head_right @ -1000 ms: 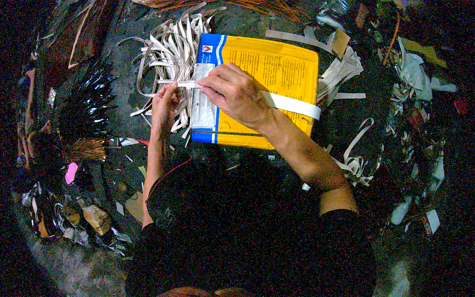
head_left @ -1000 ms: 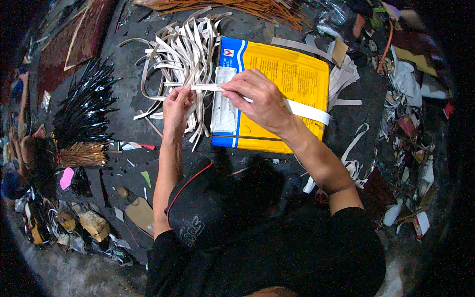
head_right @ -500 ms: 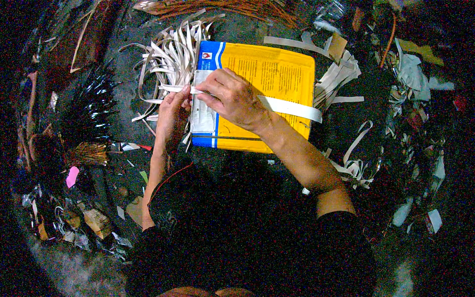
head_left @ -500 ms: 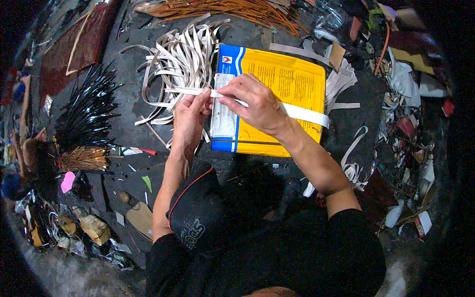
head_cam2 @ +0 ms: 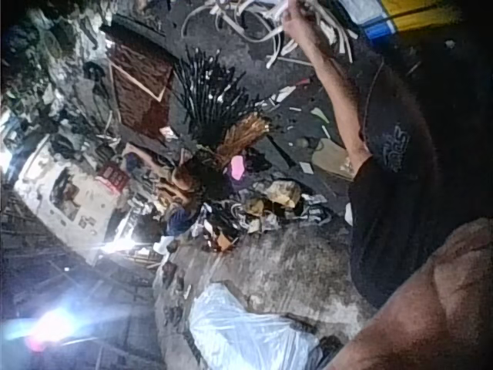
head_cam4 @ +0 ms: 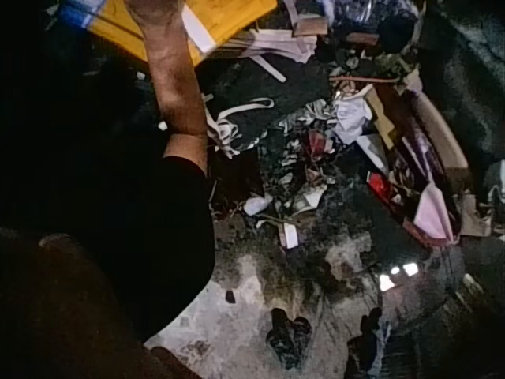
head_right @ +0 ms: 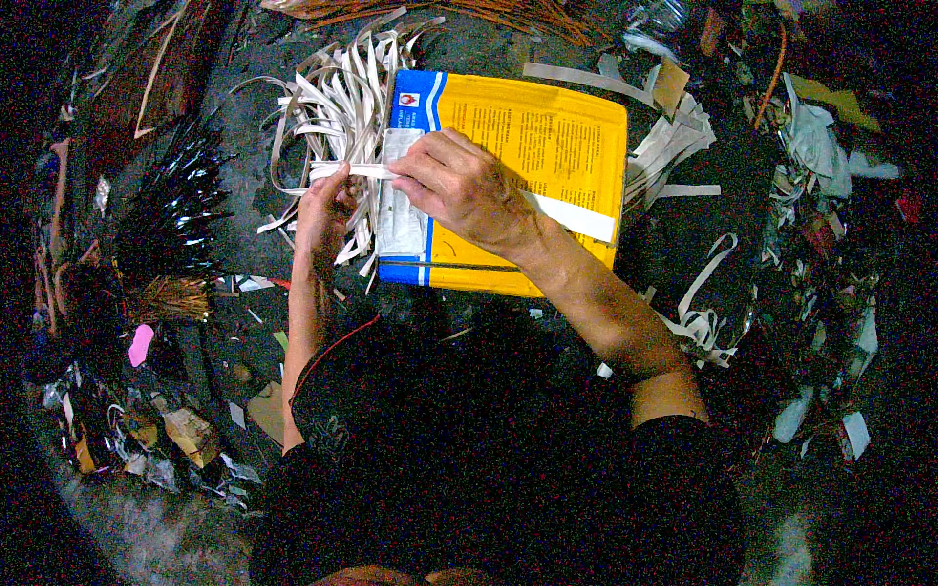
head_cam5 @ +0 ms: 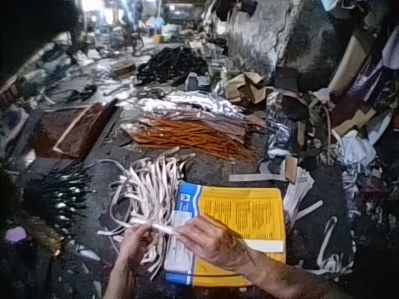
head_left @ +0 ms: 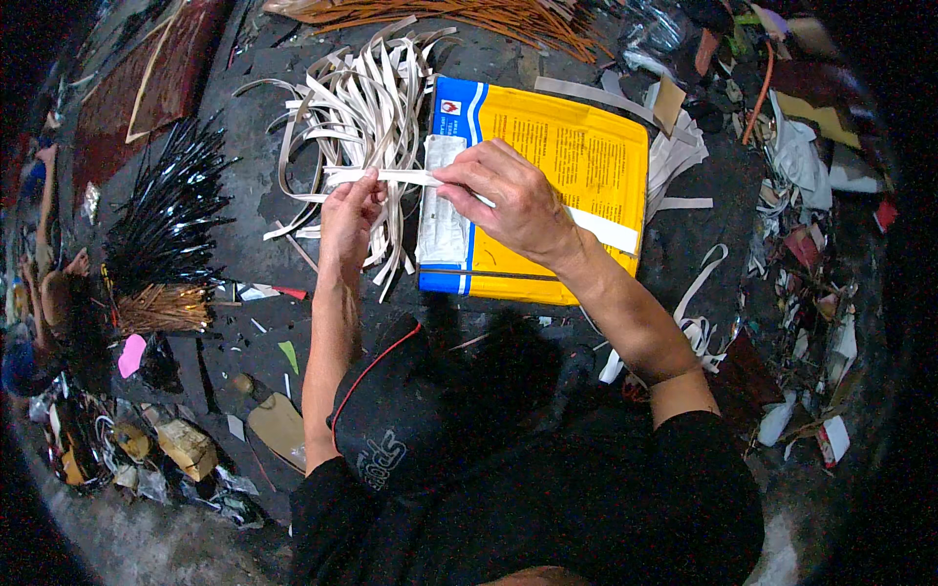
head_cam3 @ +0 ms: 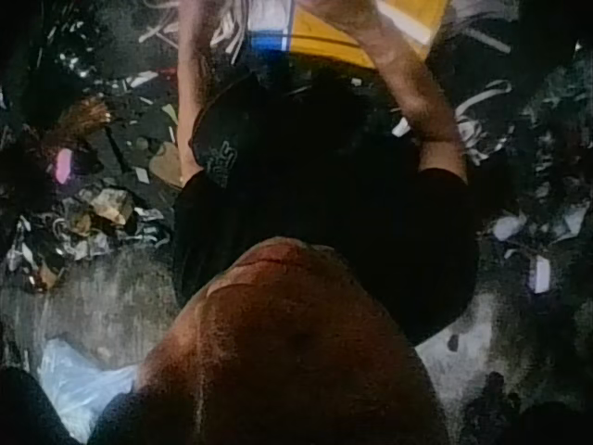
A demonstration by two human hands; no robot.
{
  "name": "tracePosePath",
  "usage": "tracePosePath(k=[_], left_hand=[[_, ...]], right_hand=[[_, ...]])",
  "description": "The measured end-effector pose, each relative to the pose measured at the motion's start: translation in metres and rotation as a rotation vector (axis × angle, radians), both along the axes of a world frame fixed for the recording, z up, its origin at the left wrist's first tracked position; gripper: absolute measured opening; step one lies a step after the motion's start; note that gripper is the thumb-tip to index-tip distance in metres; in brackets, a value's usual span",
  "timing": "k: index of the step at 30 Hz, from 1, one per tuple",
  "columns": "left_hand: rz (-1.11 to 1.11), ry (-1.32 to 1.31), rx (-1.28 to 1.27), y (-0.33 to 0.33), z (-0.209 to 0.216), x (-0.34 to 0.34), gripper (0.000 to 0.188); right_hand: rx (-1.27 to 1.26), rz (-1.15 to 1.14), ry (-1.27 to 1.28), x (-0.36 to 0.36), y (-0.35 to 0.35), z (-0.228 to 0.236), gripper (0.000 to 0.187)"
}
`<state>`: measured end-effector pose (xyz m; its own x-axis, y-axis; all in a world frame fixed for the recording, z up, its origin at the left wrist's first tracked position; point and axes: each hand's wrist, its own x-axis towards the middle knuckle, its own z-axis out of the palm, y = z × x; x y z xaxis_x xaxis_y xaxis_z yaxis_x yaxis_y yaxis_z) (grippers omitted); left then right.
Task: The person repeatedly picks up white strips from a pile on a cluttered workbench and separates them by hand. The person handles the strips one at a time, pulling them apart and placing them back on the pile. The task continues throughout the clip with no visible final state or destination for the separated strips.
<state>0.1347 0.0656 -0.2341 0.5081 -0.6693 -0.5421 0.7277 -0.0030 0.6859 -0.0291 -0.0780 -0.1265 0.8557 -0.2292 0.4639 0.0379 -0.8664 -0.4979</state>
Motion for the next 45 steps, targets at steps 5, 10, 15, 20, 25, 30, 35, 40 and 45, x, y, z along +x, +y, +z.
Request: tracePosePath(k=[5,10,15,20,25,30,35,40,45], left_hand=[[0.011,-0.082,0.047,0.007,-0.024,0.021,0.017],[0.055,0.007,-0.014,0.01,-0.032,0.043,0.018],[0.175,0.405,-0.207,0.0,0.058,-0.009,0.052],[-0.212,-0.249,0.092,-0.01,0.09,-0.032,0.019],[-0.133,-0.028,-0.012,-0.01,0.065,-0.029,0.02],[-0.082,-0.012,0.009,-0.006,0.029,-0.019,0.02],[-0.086,-0.004,-0.023,-0.006,0.023,-0.015,0.02],[-0.025,0.092,-0.078,-0.005,0.026,-0.014,0.02],[-0.035,0.039,-0.067,-0.002,0.018,-0.013,0.019]], right_hand=[[0.015,0.005,-0.01,0.0,0.0,0.003,0.017],[0.018,-0.004,0.001,0.004,0.003,0.004,0.013],[0.073,-0.033,-0.003,0.004,0.001,0.003,0.012],[0.097,-0.021,-0.014,0.005,0.005,0.005,0.014],[0.095,-0.011,0.017,0.002,0.003,0.004,0.014],[0.109,-0.003,0.032,-0.001,0.002,0.006,0.016],[0.158,-0.005,0.051,-0.001,0.003,0.008,0.015],[0.191,-0.018,0.057,0.0,0.003,0.008,0.015],[0.195,-0.045,0.091,-0.003,0.005,0.007,0.018]])
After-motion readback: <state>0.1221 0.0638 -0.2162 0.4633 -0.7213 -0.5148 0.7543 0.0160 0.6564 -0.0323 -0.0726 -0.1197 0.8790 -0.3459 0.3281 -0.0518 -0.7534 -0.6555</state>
